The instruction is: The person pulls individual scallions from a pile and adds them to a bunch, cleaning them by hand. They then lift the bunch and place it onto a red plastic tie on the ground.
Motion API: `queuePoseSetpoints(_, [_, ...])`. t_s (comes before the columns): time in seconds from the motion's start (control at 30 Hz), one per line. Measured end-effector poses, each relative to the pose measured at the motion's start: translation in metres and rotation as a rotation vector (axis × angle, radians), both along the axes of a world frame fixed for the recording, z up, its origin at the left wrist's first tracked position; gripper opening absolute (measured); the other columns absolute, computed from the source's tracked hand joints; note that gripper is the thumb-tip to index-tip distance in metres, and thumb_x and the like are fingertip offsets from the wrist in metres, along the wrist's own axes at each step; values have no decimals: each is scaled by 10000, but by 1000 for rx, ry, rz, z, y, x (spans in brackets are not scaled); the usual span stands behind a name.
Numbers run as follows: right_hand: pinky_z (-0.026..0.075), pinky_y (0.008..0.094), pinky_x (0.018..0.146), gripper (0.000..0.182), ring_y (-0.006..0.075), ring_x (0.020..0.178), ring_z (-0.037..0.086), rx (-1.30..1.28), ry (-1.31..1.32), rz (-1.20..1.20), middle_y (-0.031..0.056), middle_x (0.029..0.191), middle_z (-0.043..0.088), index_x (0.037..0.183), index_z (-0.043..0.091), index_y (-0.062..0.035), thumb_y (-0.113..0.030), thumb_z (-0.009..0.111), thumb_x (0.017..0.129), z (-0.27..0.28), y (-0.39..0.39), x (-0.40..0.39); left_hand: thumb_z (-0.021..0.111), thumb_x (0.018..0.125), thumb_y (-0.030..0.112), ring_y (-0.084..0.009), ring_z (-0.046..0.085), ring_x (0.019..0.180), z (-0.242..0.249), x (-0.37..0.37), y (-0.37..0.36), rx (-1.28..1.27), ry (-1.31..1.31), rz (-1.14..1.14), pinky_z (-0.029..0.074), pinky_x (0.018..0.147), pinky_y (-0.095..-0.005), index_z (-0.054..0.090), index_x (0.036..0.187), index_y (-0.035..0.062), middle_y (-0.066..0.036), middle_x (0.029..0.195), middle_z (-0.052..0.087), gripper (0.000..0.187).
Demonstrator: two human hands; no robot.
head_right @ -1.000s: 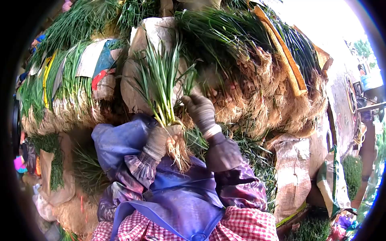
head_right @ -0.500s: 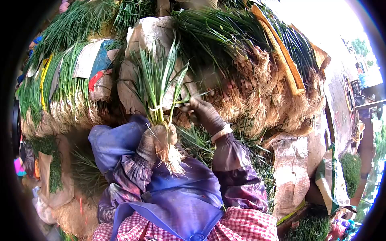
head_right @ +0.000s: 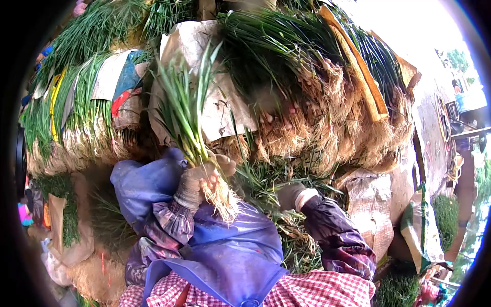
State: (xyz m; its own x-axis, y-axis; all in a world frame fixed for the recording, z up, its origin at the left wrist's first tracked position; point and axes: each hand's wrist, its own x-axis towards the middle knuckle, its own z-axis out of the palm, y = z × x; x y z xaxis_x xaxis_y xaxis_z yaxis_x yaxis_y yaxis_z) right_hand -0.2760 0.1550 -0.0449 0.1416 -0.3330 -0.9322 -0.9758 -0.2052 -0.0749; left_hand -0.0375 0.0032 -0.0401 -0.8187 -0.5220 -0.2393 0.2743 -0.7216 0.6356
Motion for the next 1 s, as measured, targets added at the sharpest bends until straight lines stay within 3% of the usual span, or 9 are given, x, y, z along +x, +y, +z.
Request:
queuePoseSetpoints(0.1, [527, 365, 577, 259, 220, 675, 650, -708, -87, -548, 68, 778, 662, 971, 670, -182, -416, 612, 874, 46, -38, 0, 659, 847, 250, -286, 601, 876, -60, 6, -15, 101, 221, -122, 548, 566, -281, 557, 1174, -18, -215, 990, 620, 435])
queuePoseSetpoints(0.2, [498, 386, 516, 221, 232, 606, 638, -1472, 28, -752, 45, 685, 650, 872, 652, -161, -381, 660, 846, 47, -101, -6, 664, 875, 202, -107, 571, 579, -1, -1, 0, 86, 5, 69, 440, 487, -192, 565, 1137, 30, -100, 782, 661, 328])
queuePoseSetpoints(0.37, [472, 350, 536, 194, 185, 601, 630, -1424, -11, -830, 81, 664, 639, 821, 650, -94, -281, 699, 824, 37, -154, -22, 651, 889, 206, -85, 575, 584, 29, -11, 6, 117, 117, 138, 448, 480, -194, 562, 1133, 31, -103, 781, 658, 314])
queuePoseSetpoints(0.4, [424, 302, 502, 137, 106, 563, 572, -1631, -473, -1016, 48, 631, 617, 816, 667, -81, -213, 700, 823, 16, -146, -27, 656, 886, 207, -85, 579, 587, 31, -7, 5, 136, 93, 126, 450, 480, -195, 565, 1127, 33, -106, 792, 661, 311])
queuePoseSetpoints(0.5, [456, 211, 565, 133, 55, 656, 575, -1107, -1108, -1753, -6, 725, 642, 830, 663, -47, -162, 727, 814, 79, -110, 2, 688, 864, 205, -97, 594, 597, 28, 1, 3, 92, -138, 123, 452, 480, -194, 583, 1093, 39, -88, 797, 655, 302])
queuePoseSetpoints(0.67, [491, 229, 604, 171, 72, 682, 583, -612, -1271, -1666, 3, 797, 656, 929, 654, -18, -146, 726, 842, 76, -92, 61, 664, 859, 160, -117, 595, 604, 21, -2, 4, 107, -224, -42, 464, 487, -179, 605, 1076, -28, -93, 790, 639, 293])
queuePoseSetpoints(0.73, [500, 219, 617, 158, 65, 685, 583, -857, -1240, -1520, 0, 790, 653, 916, 649, -4, -118, 728, 838, 59, -102, 61, 648, 865, 159, -132, 592, 605, 22, -2, 8, 95, -267, 37, 476, 507, -194, 600, 1079, -18, -104, 826, 640, 282])
queuePoseSetpoints(0.83, [380, 185, 508, 157, 57, 563, 470, -999, -1377, -1955, -43, 653, 544, 874, 651, -54, -206, 692, 877, 32, -116, 44, 639, 860, 119, -243, 652, 758, 6, 0, 4, 290, 89, 48, 549, 625, -315, 576, 1091, 8, -132, 942, 640, 264])
queuePoseSetpoints(1.0, [375, 208, 526, 443, 81, 572, 422, -159, -1871, -1792, -22, 716, 484, 1257, 520, -38, -364, 542, 957, 39, -130, 56, 667, 825, 103, -303, 631, 887, 17, 5, -1, 467, 266, -41, 553, 734, -425, 577, 1072, 46, -159, 1044, 607, 269])
